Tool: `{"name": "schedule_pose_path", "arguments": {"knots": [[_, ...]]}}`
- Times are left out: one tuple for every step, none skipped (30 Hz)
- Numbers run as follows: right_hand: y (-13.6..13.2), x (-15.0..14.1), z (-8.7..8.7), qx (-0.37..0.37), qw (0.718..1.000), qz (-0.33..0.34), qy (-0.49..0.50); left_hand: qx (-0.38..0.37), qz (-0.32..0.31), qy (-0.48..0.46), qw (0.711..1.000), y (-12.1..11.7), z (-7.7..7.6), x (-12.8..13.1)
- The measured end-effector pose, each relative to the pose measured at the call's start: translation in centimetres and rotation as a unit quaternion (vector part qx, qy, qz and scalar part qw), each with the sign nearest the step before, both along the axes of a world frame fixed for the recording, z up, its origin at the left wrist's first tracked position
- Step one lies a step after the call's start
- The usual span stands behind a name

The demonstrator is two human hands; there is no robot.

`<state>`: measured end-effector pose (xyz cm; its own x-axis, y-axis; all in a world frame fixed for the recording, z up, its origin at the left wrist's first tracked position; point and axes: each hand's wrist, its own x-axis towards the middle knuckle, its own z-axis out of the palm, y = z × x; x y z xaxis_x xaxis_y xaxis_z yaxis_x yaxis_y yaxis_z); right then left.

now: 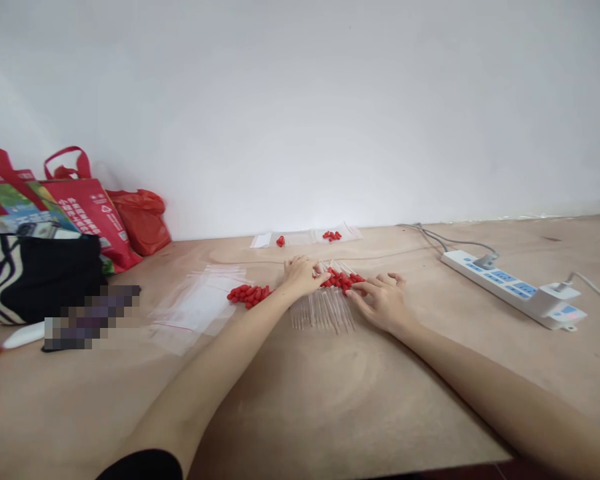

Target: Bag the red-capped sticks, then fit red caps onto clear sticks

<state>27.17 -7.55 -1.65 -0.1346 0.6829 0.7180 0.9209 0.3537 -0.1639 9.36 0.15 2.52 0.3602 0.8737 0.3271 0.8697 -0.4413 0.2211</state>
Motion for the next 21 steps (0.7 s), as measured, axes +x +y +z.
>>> {"name": "schedule_pose_path", "arguments": {"knots": [[0.1,0.3,0.0,-0.002,1.0,-0.007,0.011,-0.001,0.008,-0.003,1.0,0.3,-0.1,0.5],[0.1,0.4,0.0,-0.003,1.0,-0.011,0.021,-0.002,0.017,-0.006,1.0,0.6,-0.2,1.0],[0.2,0.4,0.0,-0.004,1.0,-0.014,0.027,-0.003,0.024,-0.009,1.0,0.8,-0.3,1.4],[0.2,0.3,0.0,-0.005,0.999,-0.013,0.03,-0.005,0.031,-0.012,0.999,1.0,-0.4,1.7],[0.2,0.2,0.0,-0.005,0.999,-0.011,0.031,-0.005,0.036,-0.017,0.999,1.3,-0.5,2.0],[0.2,0.1,0.0,-0.004,1.0,-0.007,0.03,-0.005,0.041,-0.022,0.999,1.4,-0.5,2.1],[0.2,0.0,0.0,-0.004,1.0,-0.002,0.029,-0.002,0.046,-0.029,0.999,1.5,-0.6,2.2],[0.2,-0.1,-0.1,-0.003,1.0,0.002,0.028,0.002,0.053,-0.036,0.998,1.6,-0.5,2.1],[0.2,-0.2,-0.1,-0.002,1.0,0.005,0.029,0.009,0.06,-0.045,0.997,1.5,-0.4,1.9],[0.3,-0.2,-0.2,-0.001,1.0,0.008,0.03,0.017,0.066,-0.054,0.996,1.3,-0.3,1.6],[0.3,-0.2,-0.4,0.001,0.999,0.012,0.033,0.024,0.071,-0.061,0.995,1.0,-0.2,1.0],[0.4,-0.1,-0.5,0.003,0.999,0.016,0.038,0.036,0.071,-0.07,0.994,0.5,0.0,0.3],[0.5,-0.1,-0.6,0.008,0.999,0.02,0.043,0.049,0.066,-0.078,0.994,-0.2,0.1,-0.6],[0.6,-0.2,-0.7,0.014,0.998,0.027,0.048,0.064,0.057,-0.086,0.993,-0.9,0.1,-1.7],[0.6,-0.2,-0.7,0.022,0.998,0.035,0.05,0.102,0.028,-0.106,0.989,-1.8,0.0,-2.8],[0.6,-0.4,-0.7,0.031,0.997,0.045,0.048,0.132,-0.005,-0.117,0.984,-2.7,-0.1,-4.0],[0.6,-0.5,-0.7,0.039,0.997,0.056,0.04,0.155,-0.037,-0.122,0.98,-3.7,-0.3,-5.1],[0.5,-0.8,-0.6,0.044,0.996,0.07,0.024,0.177,-0.06,-0.119,0.975,-4.6,-0.6,-6.2],[0.3,-1.0,-0.5,0.046,0.995,0.085,0.003,0.189,-0.086,-0.106,0.972,-5.4,-1.0,-7.2],[0.1,-1.3,-0.3,0.045,0.994,0.101,-0.021,0.197,-0.11,-0.091,0.97,-6.2,-1.4,-8.0],[-0.1,-1.6,-0.2,0.042,0.991,0.118,-0.044,0.208,-0.129,-0.079,0.967,-6.8,-1.7,-8.6]]}}
